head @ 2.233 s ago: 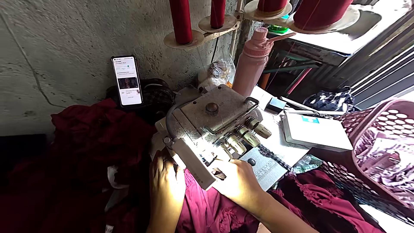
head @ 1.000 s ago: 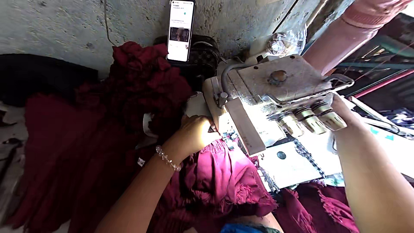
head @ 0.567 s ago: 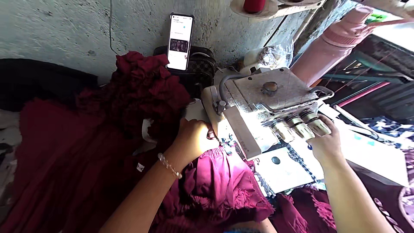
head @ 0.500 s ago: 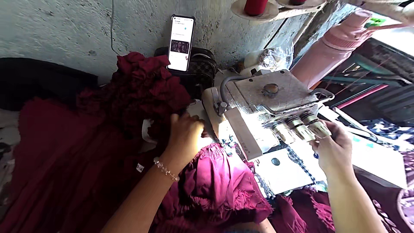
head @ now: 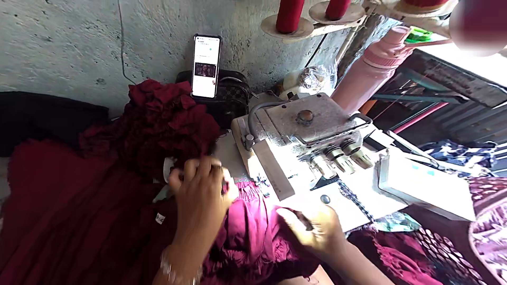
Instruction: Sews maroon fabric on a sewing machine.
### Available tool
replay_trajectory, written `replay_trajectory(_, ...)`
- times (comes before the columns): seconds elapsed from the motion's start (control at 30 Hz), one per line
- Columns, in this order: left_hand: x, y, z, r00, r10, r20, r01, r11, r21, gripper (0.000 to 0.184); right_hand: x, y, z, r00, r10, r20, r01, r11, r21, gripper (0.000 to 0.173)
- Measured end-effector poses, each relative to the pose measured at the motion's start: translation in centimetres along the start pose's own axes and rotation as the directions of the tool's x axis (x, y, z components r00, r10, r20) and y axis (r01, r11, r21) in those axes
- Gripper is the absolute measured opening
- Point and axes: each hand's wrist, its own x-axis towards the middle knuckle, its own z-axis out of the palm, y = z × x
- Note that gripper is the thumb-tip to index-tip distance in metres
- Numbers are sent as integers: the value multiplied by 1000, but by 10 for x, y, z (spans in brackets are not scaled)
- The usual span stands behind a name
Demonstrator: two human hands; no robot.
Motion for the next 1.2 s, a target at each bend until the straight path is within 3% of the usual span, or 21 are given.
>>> replay_trajectory(0.07, -18, 19, -14, 998, 59, -13, -59, 998, -23, 27, 10, -2, 14, 996, -75, 51, 79, 993, -87, 18)
replay_trajectory(0.2, -35, 33, 0, 992, 119, -42, -124, 982, -144, 30, 22, 3, 19, 972, -208, 109, 223, 961, -163, 18)
replay_trajectory(0.4, -30, 19, 4, 999, -24, 47, 29, 993, -118, 43, 23, 28, -1, 960, -256, 115, 277, 928, -250, 23)
replay_trajectory(0.5, -31, 15, 10, 997, -47, 64, 51, 997, -61, 39, 17, 22, 6, 983, -165, 79, 178, 966, -190, 21)
replay_trajectory(0.6, -33, 11, 6, 994, -53, 95, 61, 995, -83, 32, 1, 9, 12, 990, 138, 11, -138, 989, 59, 22)
replay_trajectory(0.7, -29, 0, 6, 996, -68, 63, 76, 987, -138, 30, -23, 3, 13, 901, 430, 58, -427, 858, 286, 27)
replay_trajectory(0.77, -30, -2, 10, 997, -78, 4, 77, 989, -129, 32, -37, -1, 11, 847, 509, 153, -528, 772, 355, 28)
replay_trajectory(0.83, -37, 14, 0, 997, -32, -65, 25, 994, -103, 27, -43, -3, 10, 815, 539, 213, -573, 698, 430, 26)
replay_trajectory(0.9, -52, 42, -9, 998, 53, -43, -60, 978, -198, 22, -43, -4, 8, 801, 541, 257, -593, 657, 465, 28)
replay_trajectory(1.0, -69, 59, 4, 990, 93, 108, -63, 964, -259, 49, -42, -6, 6, 825, 505, 252, -560, 677, 477, 22)
replay_trajectory(1.2, -67, 57, 13, 987, 85, 136, -61, 983, -173, 55, -39, -9, 6, 825, 504, 255, -561, 674, 481, 23)
